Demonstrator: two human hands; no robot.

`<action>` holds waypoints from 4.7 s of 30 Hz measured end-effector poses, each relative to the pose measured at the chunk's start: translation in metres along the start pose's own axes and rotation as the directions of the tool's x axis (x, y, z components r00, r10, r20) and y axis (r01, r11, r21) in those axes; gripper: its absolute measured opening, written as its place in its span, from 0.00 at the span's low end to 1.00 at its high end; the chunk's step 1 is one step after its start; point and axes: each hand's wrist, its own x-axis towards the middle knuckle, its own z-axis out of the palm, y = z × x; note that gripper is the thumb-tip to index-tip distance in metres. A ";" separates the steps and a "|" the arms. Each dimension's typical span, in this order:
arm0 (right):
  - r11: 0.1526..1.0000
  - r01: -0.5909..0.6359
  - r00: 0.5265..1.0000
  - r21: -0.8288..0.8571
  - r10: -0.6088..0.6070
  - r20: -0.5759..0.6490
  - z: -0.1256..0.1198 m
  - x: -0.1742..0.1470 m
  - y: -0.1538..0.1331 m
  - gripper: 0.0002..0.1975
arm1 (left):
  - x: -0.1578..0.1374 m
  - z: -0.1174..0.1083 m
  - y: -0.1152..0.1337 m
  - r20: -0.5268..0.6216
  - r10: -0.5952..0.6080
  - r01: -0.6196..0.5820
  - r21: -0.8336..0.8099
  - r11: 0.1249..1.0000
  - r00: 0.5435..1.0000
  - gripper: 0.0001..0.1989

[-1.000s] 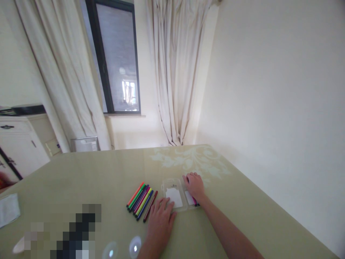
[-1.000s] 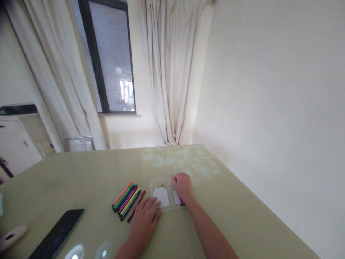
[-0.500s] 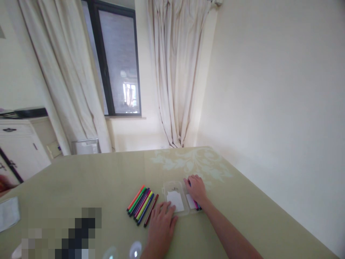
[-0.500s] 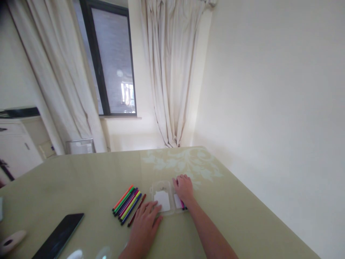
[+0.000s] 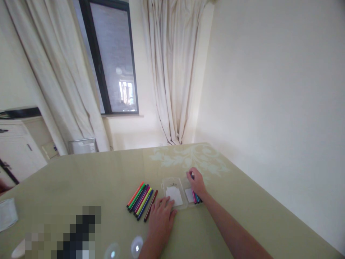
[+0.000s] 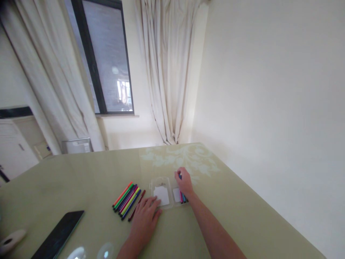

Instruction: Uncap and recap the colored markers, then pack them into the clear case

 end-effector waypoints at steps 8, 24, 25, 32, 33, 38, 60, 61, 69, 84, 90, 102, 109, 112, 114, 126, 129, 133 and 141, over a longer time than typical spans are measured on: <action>0.983 -0.065 0.987 0.169 0.088 -0.133 -0.027 0.005 -0.034 0.18 | 0.002 0.002 -0.002 0.019 0.053 -0.053 0.018 0.998 0.998 0.17; 0.994 -0.077 0.996 -0.075 0.080 0.037 0.001 -0.013 -0.071 0.15 | 0.002 0.006 -0.013 -0.146 0.028 0.004 0.213 0.977 0.989 0.31; 0.966 -0.094 0.995 -0.239 0.098 0.003 -0.006 -0.004 -0.054 0.15 | 0.002 -0.001 -0.013 -0.135 -0.023 0.055 0.242 0.969 0.991 0.30; 0.902 -0.051 0.994 -0.428 0.089 0.068 -0.025 -0.005 0.011 0.14 | -0.005 -0.023 -0.009 -0.144 -0.250 0.285 0.339 0.897 0.957 0.17; 0.896 -0.035 0.994 -0.443 0.077 0.078 -0.024 -0.009 0.013 0.14 | -0.005 -0.022 -0.009 -0.147 -0.249 0.285 0.344 0.895 0.957 0.17; 0.871 0.089 0.983 -0.483 0.001 0.183 -0.017 -0.012 0.010 0.11 | -0.002 -0.023 -0.011 -0.148 -0.250 0.288 0.388 0.875 0.957 0.14; 0.868 -0.058 0.993 -0.493 0.101 0.060 -0.021 0.001 0.000 0.13 | 0.004 -0.007 0.011 -0.058 0.080 -0.082 -0.031 0.996 0.995 0.10; 0.872 -0.069 0.993 -0.485 0.106 0.048 -0.026 0.005 -0.001 0.14 | 0.004 -0.007 0.011 -0.061 0.080 -0.082 -0.033 0.996 0.995 0.10; 0.977 -0.158 0.967 -0.140 0.125 -0.220 -0.061 0.009 -0.043 0.27 | 0.000 0.009 0.008 -0.018 0.145 -0.146 -0.077 0.986 0.989 0.23; 0.899 -0.212 0.977 0.384 0.207 0.055 0.011 -0.076 -0.098 0.23 | -0.015 0.030 0.010 -0.061 0.254 -0.228 0.280 0.933 0.965 0.36; 0.967 -0.216 0.976 0.133 0.212 0.044 -0.011 -0.057 -0.061 0.13 | -0.011 0.010 -0.017 -0.141 0.007 0.049 0.388 0.920 0.990 0.34; 0.865 -0.167 0.943 -0.473 0.280 0.178 -0.036 -0.054 -0.018 0.09 | -0.004 0.003 -0.033 -0.175 -0.117 0.190 0.496 0.847 0.978 0.25; 0.714 -0.282 0.928 -0.641 0.373 0.007 -0.061 -0.050 0.013 0.13 | -0.003 -0.011 -0.036 -0.197 -0.159 0.232 0.440 0.867 0.967 0.20; 0.684 -0.311 0.922 -0.661 0.387 -0.033 -0.067 -0.051 0.019 0.15 | -0.004 -0.013 -0.035 -0.252 -0.153 0.246 0.399 0.883 0.956 0.24; 0.680 -0.321 0.918 -0.659 0.393 -0.041 -0.068 -0.051 0.020 0.15 | -0.006 -0.010 -0.036 -0.295 -0.161 0.271 0.382 0.884 0.942 0.25; 0.766 -0.351 0.891 -0.539 0.450 0.059 -0.059 -0.049 0.010 0.12 | -0.008 -0.014 -0.088 -0.090 -0.167 0.189 0.374 0.908 0.982 0.28; 0.786 -0.337 0.898 -0.519 0.433 0.074 -0.054 -0.049 0.007 0.13 | -0.007 -0.014 -0.083 -0.126 -0.170 0.205 0.364 0.908 0.977 0.29; 0.804 -0.297 0.916 -0.515 0.392 0.082 -0.054 -0.049 0.005 0.15 | -0.003 -0.014 -0.066 -0.203 -0.257 0.319 0.402 0.858 0.945 0.33; 0.674 -0.378 0.887 -0.635 0.460 -0.039 -0.075 -0.045 0.012 0.13 | -0.002 -0.015 -0.068 -0.233 -0.293 0.364 0.375 0.853 0.927 0.34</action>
